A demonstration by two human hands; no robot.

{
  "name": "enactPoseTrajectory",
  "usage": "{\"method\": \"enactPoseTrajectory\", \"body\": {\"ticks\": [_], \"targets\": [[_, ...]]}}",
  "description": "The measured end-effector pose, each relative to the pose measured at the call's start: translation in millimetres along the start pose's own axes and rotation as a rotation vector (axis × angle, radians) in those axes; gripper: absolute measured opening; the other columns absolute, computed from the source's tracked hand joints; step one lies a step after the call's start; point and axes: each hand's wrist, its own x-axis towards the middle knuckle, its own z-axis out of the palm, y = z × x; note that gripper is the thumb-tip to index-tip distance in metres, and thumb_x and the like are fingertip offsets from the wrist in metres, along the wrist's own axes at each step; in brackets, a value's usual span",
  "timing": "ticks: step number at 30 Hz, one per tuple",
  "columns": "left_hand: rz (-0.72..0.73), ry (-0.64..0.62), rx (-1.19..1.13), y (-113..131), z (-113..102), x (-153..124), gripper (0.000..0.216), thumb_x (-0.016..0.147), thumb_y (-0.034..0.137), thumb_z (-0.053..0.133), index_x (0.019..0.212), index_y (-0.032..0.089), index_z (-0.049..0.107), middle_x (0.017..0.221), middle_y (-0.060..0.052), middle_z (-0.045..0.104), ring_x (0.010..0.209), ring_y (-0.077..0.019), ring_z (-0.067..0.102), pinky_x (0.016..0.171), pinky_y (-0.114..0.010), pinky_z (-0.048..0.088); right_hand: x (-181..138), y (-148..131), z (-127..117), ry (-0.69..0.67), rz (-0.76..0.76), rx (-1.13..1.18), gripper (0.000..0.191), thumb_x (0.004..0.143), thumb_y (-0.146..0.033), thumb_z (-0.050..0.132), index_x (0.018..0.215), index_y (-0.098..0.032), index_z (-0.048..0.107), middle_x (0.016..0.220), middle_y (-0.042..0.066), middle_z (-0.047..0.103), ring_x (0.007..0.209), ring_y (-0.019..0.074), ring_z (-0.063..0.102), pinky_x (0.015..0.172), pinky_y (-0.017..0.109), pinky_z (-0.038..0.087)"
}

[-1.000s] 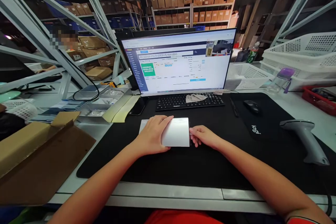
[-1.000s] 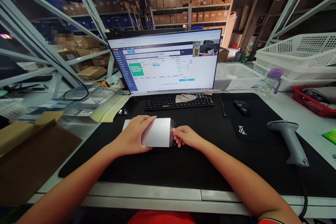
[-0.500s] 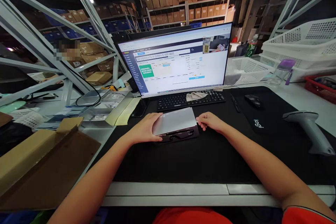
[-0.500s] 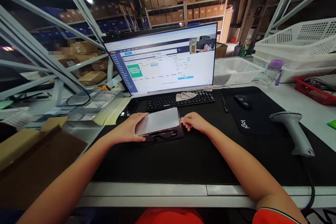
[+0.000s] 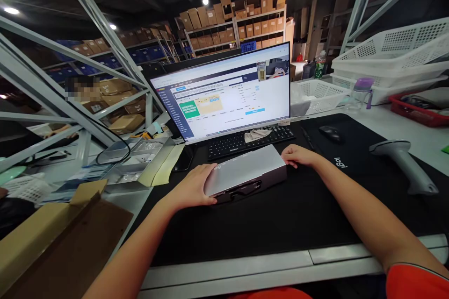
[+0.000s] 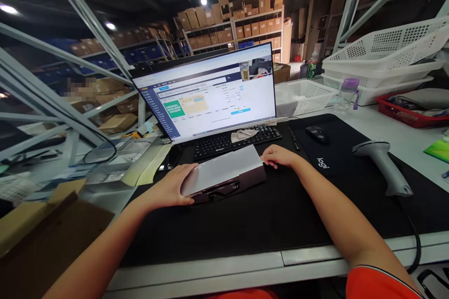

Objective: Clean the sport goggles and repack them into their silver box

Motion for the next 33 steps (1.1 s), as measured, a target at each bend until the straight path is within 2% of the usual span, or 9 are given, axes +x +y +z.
{"method": "enactPoseTrajectory", "body": {"ticks": [10,16,19,23,26,30,33], "targets": [[-0.011,0.004,-0.061,6.0,-3.2,3.2,0.1,0.06,0.042,0.085,0.147,0.021,0.041,0.146,-0.016,0.051,0.136,-0.038,0.048,0.115,-0.054,0.038,-25.5,11.9,-31.7,0.067,0.072,-0.057,0.035,0.069,-0.047,0.066,0.051,-0.018,0.056,0.044,-0.002,0.049,0.04,0.0084,0.039,0.046,0.026,0.028],[-0.01,0.014,-0.122,5.3,3.7,2.4,0.104,0.061,0.04,0.086,0.151,0.021,0.038,0.151,-0.017,0.047,0.141,-0.0377,0.043,0.119,-0.057,0.032,-38.5,26.3,-52.8,0.085,0.152,-0.028,0.038,0.067,-0.048,0.069,0.05,-0.019,0.055,0.047,0.0,0.051,0.042,0.0096,0.043,0.048,0.027,0.032],[-0.004,0.046,-0.172,3.1,1.5,-1.8,0.103,0.061,0.037,0.087,0.151,0.019,0.041,0.151,-0.017,0.046,0.141,-0.037,0.043,0.12,-0.056,0.032,-37.5,30.6,-51.1,0.099,0.177,-0.019,0.04,0.066,-0.052,0.069,0.051,-0.019,0.054,0.048,-0.001,0.051,0.042,0.0096,0.045,0.048,0.026,0.033],[0.009,0.133,-0.233,-2.1,-11.9,-16.1,0.091,0.066,0.036,0.086,0.147,0.021,0.048,0.151,-0.016,0.046,0.141,-0.0331,0.045,0.122,-0.05,0.033,-31.4,33.7,-40.7,0.078,0.189,-0.012,0.04,0.066,-0.053,0.069,0.051,-0.018,0.055,0.049,-0.001,0.053,0.042,0.01,0.046,0.047,0.026,0.036],[0.026,0.141,-0.247,-12.3,-18.7,-30.2,0.084,0.07,0.037,0.084,0.145,0.023,0.05,0.152,-0.014,0.046,0.141,-0.033,0.046,0.121,-0.051,0.035,-28.0,34.3,-36.0,0.055,0.198,-0.004,0.037,0.065,-0.051,0.068,0.053,-0.018,0.058,0.05,-0.001,0.055,0.043,0.0102,0.047,0.048,0.025,0.038],[0.032,0.119,-0.231,-39.3,-13.5,-51.1,0.08,0.074,0.041,0.081,0.145,0.026,0.049,0.152,-0.013,0.048,0.14,-0.0348,0.048,0.119,-0.053,0.038,-26.1,35.4,-34.2,0.035,0.211,-0.003,0.034,0.066,-0.05,0.067,0.057,-0.017,0.061,0.052,-0.001,0.056,0.046,0.0101,0.05,0.05,0.024,0.04],[-0.037,0.218,-0.199,-61.3,-6.2,-67.0,0.08,0.076,0.048,0.078,0.146,0.028,0.046,0.152,-0.013,0.048,0.14,-0.0372,0.047,0.117,-0.056,0.039,-24.7,34.2,-35.3,0.02,0.222,-0.014,0.034,0.067,-0.05,0.067,0.059,-0.016,0.064,0.053,0.0,0.058,0.049,0.0112,0.054,0.052,0.024,0.044]]}}
